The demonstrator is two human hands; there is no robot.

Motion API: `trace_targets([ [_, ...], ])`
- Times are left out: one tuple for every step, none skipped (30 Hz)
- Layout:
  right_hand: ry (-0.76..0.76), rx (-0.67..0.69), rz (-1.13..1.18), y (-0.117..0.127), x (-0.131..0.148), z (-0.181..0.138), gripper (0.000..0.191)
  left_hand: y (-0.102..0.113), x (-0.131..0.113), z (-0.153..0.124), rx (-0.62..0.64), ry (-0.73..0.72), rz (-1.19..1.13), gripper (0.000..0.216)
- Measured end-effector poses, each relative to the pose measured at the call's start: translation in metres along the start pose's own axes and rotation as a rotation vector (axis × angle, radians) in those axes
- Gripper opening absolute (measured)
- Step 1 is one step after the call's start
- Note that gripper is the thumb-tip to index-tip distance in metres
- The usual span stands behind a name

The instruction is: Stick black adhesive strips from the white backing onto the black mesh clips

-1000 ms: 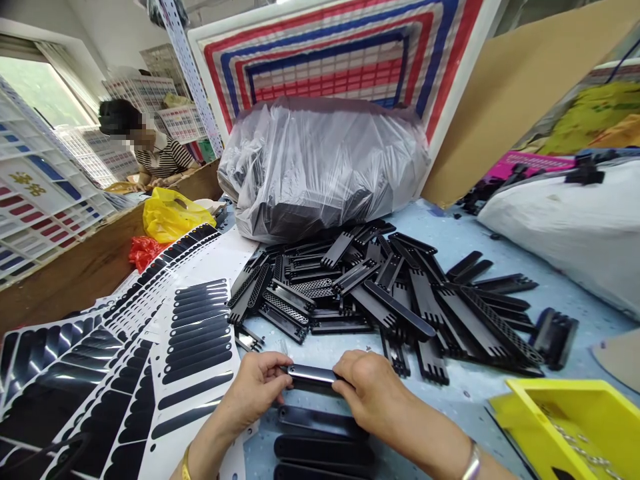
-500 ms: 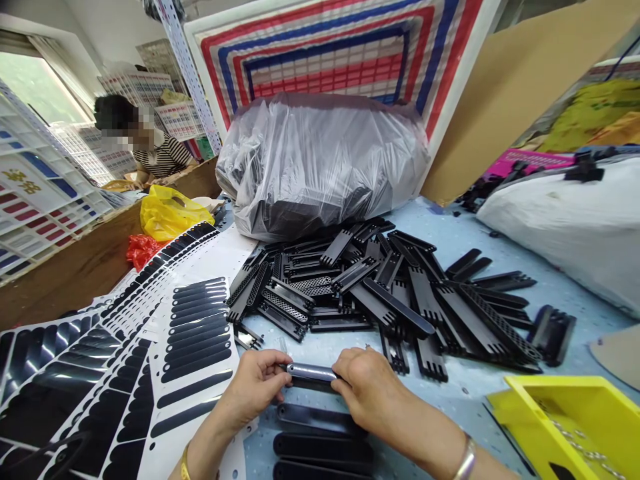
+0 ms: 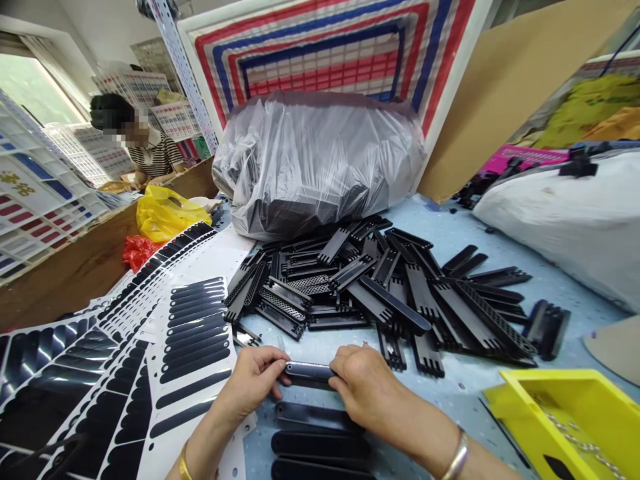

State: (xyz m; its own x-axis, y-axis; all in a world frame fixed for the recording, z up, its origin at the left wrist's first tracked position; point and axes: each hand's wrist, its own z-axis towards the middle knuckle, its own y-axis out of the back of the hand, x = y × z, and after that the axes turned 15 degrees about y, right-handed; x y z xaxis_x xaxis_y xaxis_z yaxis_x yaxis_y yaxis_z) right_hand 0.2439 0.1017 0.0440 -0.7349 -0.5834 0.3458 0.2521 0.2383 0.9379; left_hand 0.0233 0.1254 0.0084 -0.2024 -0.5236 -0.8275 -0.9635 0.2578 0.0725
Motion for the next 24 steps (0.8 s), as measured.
trace_targets([
  [0.000, -0.001, -0.003, 0.0006, 0.0005, 0.0002, 0.016, -0.0003, -0.0005, 0.0005, -0.004, 0.006, -0.005, 0.014],
  [-0.001, -0.004, -0.004, 0.0012, 0.0010, 0.0004, 0.016, -0.0006, -0.0008, 0.0010, -0.011, 0.014, -0.010, 0.013],
  [-0.002, -0.007, -0.004, 0.0017, 0.0013, 0.0005, 0.015, -0.0009, -0.0009, 0.0014, -0.018, 0.023, -0.014, 0.012],
  [-0.001, -0.012, -0.003, 0.0020, 0.0015, 0.0005, 0.015, -0.0012, -0.0009, 0.0017, -0.025, 0.029, -0.017, 0.012],
  [0.001, -0.017, -0.002, 0.0021, 0.0016, 0.0004, 0.015, -0.0015, -0.0008, 0.0020, -0.028, 0.032, -0.020, 0.011],
  [0.004, -0.018, -0.001, 0.0021, 0.0015, 0.0004, 0.015, -0.0017, -0.0007, 0.0022, -0.031, 0.032, -0.022, 0.012],
  [0.005, -0.018, -0.001, 0.0018, 0.0013, 0.0003, 0.016, -0.0020, -0.0005, 0.0024, -0.032, 0.027, -0.023, 0.013],
  [0.006, -0.015, -0.002, 0.0015, 0.0011, 0.0003, 0.016, -0.0022, -0.0005, 0.0026, -0.035, 0.021, -0.022, 0.014],
  [0.006, -0.012, -0.003, 0.0013, 0.0008, 0.0003, 0.016, -0.0025, -0.0005, 0.0029, -0.038, 0.017, -0.020, 0.015],
  [0.004, -0.009, -0.003, 0.0010, 0.0007, 0.0003, 0.016, -0.0028, -0.0007, 0.0031, -0.043, 0.016, -0.016, 0.015],
  [0.002, -0.009, -0.003, 0.0008, 0.0007, 0.0004, 0.016, -0.0031, -0.0009, 0.0034, -0.049, 0.018, -0.010, 0.016],
  [0.001, -0.010, -0.004, 0.0007, 0.0007, 0.0004, 0.016, -0.0034, -0.0013, 0.0035, -0.054, 0.022, -0.004, 0.016],
  [-0.001, -0.011, -0.004, 0.0007, 0.0008, 0.0005, 0.016, -0.0037, -0.0018, 0.0035, -0.058, 0.027, 0.003, 0.016],
  [-0.001, -0.013, -0.004, 0.0006, 0.0010, 0.0005, 0.016, -0.0039, -0.0023, 0.0034, -0.062, 0.032, 0.008, 0.015],
  [-0.001, -0.015, -0.005, 0.0004, 0.0011, 0.0005, 0.016, -0.0040, -0.0028, 0.0032, -0.065, 0.034, 0.012, 0.015],
  [0.000, -0.017, -0.005, 0.0002, 0.0012, 0.0004, 0.016, -0.0041, -0.0032, 0.0029, -0.068, 0.036, 0.016, 0.015],
  [0.001, -0.020, -0.004, -0.0001, 0.0013, 0.0003, 0.016, -0.0041, -0.0034, 0.0025, -0.072, 0.036, 0.019, 0.015],
  [0.002, -0.024, -0.002, -0.0005, 0.0012, 0.0001, 0.015, -0.0041, -0.0036, 0.0022, -0.075, 0.034, 0.021, 0.015],
  [0.002, -0.028, 0.004, -0.0009, 0.0011, -0.0001, 0.015, -0.0041, -0.0035, 0.0020, -0.077, 0.029, 0.023, 0.015],
  [-0.001, -0.033, 0.011, -0.0013, 0.0008, -0.0003, 0.014, -0.0042, -0.0034, 0.0019, -0.078, 0.024, 0.025, 0.014],
  [-0.003, -0.036, 0.018, -0.0018, 0.0005, -0.0005, 0.014, -0.0044, -0.0031, 0.0020, -0.077, 0.018, 0.027, 0.014],
  [-0.004, -0.038, 0.023, -0.0022, 0.0002, -0.0007, 0.014, -0.0046, -0.0027, 0.0022, -0.076, 0.013, 0.028, 0.013],
  [-0.002, -0.038, 0.026, -0.0026, -0.0002, -0.0009, 0.014, -0.0048, -0.0024, 0.0026, -0.076, 0.008, 0.027, 0.012],
  [0.001, -0.038, 0.026, -0.0028, -0.0005, -0.0010, 0.015, -0.0050, -0.0021, 0.0030, -0.076, 0.006, 0.024, 0.012],
])
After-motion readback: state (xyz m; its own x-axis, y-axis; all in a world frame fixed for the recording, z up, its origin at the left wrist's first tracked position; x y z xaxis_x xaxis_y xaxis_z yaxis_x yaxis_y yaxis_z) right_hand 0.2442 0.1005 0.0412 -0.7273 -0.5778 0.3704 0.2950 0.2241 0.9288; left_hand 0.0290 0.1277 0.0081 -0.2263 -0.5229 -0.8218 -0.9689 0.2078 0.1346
